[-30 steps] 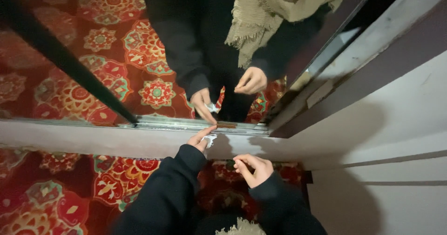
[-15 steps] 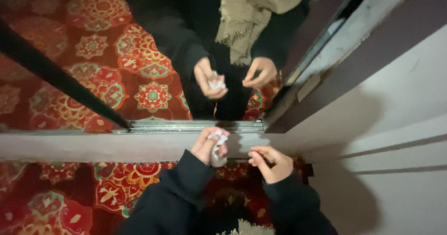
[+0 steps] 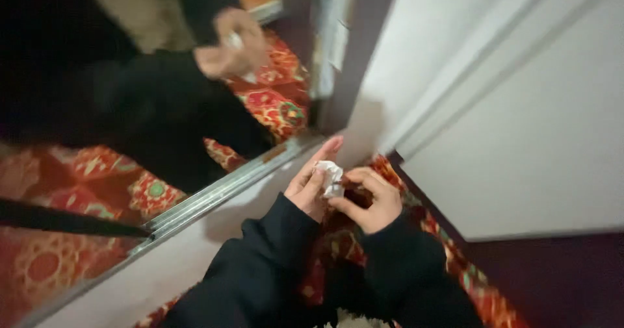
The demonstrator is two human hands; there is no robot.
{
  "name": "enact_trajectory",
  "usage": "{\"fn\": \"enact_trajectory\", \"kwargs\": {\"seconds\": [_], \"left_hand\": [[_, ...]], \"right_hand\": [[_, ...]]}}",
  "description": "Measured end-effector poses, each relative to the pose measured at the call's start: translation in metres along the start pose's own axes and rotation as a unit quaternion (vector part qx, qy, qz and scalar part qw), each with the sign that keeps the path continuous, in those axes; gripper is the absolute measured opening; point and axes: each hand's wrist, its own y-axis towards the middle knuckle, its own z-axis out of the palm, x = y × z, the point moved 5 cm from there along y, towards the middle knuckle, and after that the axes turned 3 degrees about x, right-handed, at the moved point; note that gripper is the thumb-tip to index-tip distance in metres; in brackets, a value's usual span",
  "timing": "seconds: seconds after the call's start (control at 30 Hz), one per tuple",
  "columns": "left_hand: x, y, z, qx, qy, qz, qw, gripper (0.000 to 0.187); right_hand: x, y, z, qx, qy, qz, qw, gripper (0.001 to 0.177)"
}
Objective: Cutting a cleaning sheet with scissors and wiping the inside of a drawer.
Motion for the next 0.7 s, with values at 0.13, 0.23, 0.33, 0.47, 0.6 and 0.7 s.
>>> {"fn": "enact_trajectory", "kwargs": {"seconds": [0.13,0.23,0.33,0.47,0.6,0.7], "left_hand": [[0.031,-0.03,0.042,0.072,-0.093,-0.046,0.992,0.068],[0.062,-0.043,0.069,0.106,-0.128,-0.163,0.973,0.061],[0.103,-0.054,0.089,0.0,-0.095,-0.203,0.975,0.051],[0.163,-0.079,0.126,0.067,0.041,-0.28,0.957,0.051],[0.172,-0.127,0.21,0.182,0.087,-0.342,0.918,0.108],[0.189,-0.144,0.273,0.255,0.2,-0.298,0.898,0.099]], "right_hand": [[0.028,-0.052,-0.046,-0.068,-0.057,0.064,0.994,0.019],[0.022,-0.112,-0.084,-0.162,0.013,0.174,0.971,0.01],[0.003,-0.18,-0.118,-0.251,0.004,0.22,0.943,0.013],[0.034,-0.238,-0.16,-0.363,-0.071,0.257,0.893,0.005],[0.078,-0.298,-0.221,-0.456,-0.123,0.279,0.836,0.006],[0.08,-0.362,-0.259,-0.518,0.028,0.242,0.82,0.033]]}}
